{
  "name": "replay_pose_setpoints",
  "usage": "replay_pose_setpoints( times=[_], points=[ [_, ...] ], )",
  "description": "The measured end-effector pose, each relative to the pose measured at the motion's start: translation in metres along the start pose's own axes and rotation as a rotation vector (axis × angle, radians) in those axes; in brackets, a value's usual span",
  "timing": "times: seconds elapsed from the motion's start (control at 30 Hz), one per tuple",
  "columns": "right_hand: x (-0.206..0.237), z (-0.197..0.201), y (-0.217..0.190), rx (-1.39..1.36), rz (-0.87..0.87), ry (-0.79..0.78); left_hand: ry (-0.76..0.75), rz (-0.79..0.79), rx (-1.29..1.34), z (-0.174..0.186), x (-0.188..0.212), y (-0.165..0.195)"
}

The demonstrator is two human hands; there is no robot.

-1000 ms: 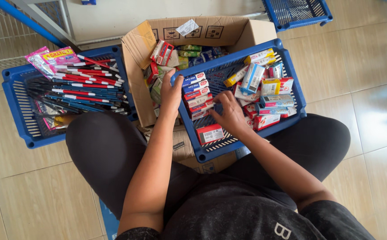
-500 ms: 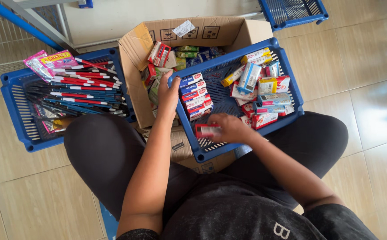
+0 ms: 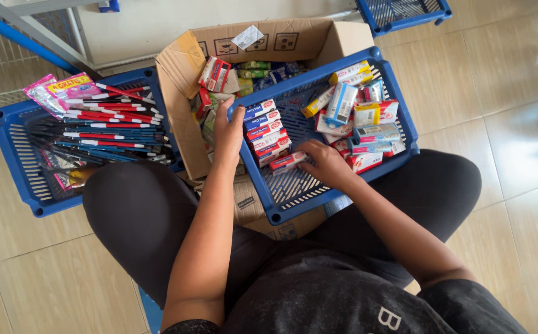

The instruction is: The person sits on the floor and transfers small packaged items from a cardboard box into a blue plastic basket. They arrange the items, including toothpaste and soap, neatly in rows within the basket.

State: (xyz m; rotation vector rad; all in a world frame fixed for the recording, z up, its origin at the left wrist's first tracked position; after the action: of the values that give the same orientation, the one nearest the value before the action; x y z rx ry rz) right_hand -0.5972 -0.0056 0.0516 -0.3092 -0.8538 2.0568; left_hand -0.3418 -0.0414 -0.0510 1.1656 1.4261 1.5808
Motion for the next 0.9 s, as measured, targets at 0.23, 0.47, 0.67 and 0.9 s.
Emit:
replay_pose_setpoints(
  times=[0.23, 0.47, 0.67, 0.9],
  points=[
    [-0.005, -0.006, -0.003, -0.067, -0.001, 0.017, -0.049, 0.088, 0.133, 0.001, -0.004, -0.007],
    [-0.003, -0.010, -0.005, 0.054, -0.030, 0.085, -0.046, 0.076, 0.001, 0.001, -0.001, 0.015],
    [0.000, -0.002, -0.003, -0.105, -0.062, 0.079, -0.054, 0.219, 0.069, -0.005, 0.008, 0.033],
    [0.022, 0.042, -0.011, 0.101, -0.168, -0.066, -0.078, 0.179, 0.057, -0.006, 0.012, 0.041]
  ],
)
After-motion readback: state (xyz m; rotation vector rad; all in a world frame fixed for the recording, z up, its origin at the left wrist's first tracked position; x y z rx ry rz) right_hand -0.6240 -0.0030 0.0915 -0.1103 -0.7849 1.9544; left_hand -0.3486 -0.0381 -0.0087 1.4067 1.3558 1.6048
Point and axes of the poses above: each hand's wrist, its own x-axis away from the middle knuckle, its own z-axis out of the back of the hand, y = z × x, the point moved 3 cm from there along -x, towards the middle knuckle, and after that the axes turned 2 degrees about -y, right-handed, at the moved point
